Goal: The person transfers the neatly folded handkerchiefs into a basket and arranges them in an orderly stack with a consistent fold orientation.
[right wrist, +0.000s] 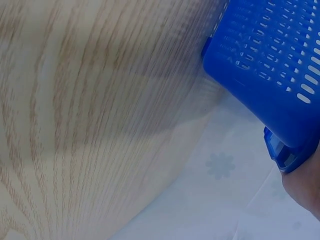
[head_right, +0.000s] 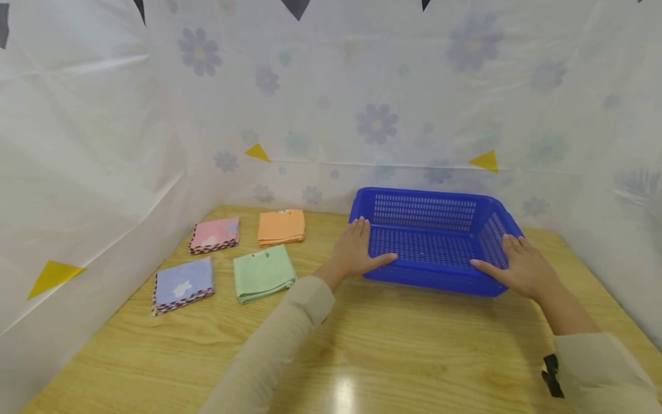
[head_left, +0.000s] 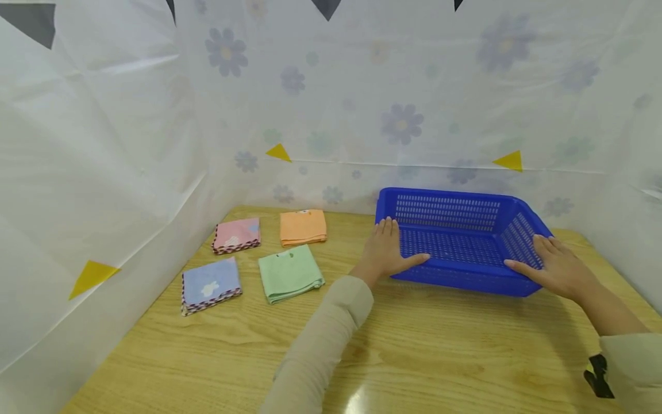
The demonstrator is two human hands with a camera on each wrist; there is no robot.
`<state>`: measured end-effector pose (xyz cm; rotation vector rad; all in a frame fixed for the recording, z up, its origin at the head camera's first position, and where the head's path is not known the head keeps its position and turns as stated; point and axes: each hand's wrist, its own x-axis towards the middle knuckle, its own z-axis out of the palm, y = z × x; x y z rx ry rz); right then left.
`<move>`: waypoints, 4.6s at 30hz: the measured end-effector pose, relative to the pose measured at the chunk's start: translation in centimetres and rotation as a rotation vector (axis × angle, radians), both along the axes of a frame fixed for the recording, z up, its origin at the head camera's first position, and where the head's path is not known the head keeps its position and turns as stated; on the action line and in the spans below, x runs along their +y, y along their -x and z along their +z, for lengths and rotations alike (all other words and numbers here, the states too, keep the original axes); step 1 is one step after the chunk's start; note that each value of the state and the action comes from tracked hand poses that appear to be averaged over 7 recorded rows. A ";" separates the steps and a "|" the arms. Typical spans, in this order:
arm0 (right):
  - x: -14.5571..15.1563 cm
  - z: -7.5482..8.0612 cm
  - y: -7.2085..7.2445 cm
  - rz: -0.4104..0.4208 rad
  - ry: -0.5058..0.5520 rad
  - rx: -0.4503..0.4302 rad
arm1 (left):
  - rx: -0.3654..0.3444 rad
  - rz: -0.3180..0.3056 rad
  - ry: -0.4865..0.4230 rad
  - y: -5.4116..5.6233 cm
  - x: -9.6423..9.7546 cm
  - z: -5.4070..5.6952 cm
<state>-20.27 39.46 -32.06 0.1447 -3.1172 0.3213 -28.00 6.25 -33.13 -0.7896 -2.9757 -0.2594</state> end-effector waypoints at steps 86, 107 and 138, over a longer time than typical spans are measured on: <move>-4.4 0.4 1.0 0.006 -0.012 0.011 | -0.023 0.005 -0.009 1.0 -4.1 0.1; -5.2 0.4 1.1 0.017 -0.022 0.012 | -0.029 0.011 -0.019 0.8 -5.0 0.2; -6.8 0.6 1.6 0.012 -0.008 0.008 | -0.040 0.034 -0.012 1.0 -6.5 0.4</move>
